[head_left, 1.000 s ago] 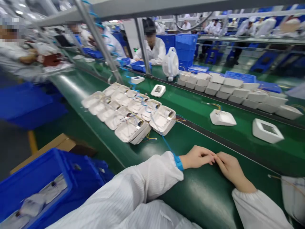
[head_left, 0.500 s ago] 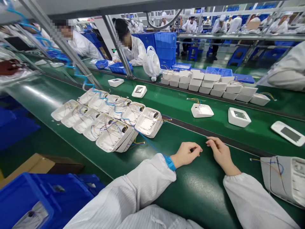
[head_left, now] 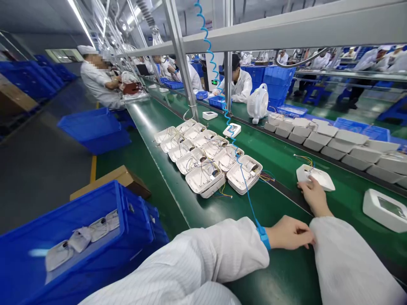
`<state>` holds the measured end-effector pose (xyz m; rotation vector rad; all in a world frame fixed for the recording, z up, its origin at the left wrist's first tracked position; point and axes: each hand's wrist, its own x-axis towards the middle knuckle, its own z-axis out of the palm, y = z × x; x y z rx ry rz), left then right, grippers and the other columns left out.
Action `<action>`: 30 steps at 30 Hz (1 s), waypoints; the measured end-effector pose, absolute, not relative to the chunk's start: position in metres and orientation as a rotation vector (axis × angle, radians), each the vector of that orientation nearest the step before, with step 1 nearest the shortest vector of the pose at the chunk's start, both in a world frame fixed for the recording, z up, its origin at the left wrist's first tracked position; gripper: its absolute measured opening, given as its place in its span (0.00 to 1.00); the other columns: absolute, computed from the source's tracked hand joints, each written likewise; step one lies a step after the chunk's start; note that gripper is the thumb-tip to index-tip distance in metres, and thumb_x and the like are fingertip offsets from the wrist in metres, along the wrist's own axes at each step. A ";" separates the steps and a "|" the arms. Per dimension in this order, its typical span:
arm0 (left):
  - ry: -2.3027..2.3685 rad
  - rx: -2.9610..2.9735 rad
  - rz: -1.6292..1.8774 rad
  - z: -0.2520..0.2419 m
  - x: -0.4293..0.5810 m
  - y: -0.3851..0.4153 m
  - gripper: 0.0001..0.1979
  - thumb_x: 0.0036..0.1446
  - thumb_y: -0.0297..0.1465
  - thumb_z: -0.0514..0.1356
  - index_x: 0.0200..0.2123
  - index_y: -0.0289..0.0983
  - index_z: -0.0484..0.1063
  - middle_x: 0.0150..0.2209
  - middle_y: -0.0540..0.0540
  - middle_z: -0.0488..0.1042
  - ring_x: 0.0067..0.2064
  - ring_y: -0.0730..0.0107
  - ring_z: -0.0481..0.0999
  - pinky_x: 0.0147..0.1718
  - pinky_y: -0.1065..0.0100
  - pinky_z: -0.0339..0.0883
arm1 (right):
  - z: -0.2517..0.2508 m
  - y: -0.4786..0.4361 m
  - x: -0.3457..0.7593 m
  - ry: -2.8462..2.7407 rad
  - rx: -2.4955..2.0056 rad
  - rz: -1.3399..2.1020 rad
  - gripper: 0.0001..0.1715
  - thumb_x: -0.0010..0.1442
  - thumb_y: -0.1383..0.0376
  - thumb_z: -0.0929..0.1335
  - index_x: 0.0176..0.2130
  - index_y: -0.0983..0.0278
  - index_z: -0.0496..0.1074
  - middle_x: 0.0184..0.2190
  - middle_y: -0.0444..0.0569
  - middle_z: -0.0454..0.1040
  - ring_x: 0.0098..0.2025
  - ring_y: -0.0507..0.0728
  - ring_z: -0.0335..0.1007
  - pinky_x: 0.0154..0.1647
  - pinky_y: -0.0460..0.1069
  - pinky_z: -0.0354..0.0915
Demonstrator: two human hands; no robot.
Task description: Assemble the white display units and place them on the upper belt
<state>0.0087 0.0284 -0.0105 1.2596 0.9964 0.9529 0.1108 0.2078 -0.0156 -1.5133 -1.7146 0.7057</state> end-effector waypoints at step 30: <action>1.151 1.597 1.201 -0.011 -0.005 0.046 0.13 0.59 0.29 0.58 0.47 0.38 0.74 0.53 0.42 0.74 0.57 0.61 0.72 0.60 0.57 0.63 | 0.006 0.050 0.256 -1.830 -1.382 0.868 0.23 0.63 0.50 0.64 0.44 0.64 0.78 0.43 0.52 0.81 0.43 0.59 0.77 0.46 0.54 0.71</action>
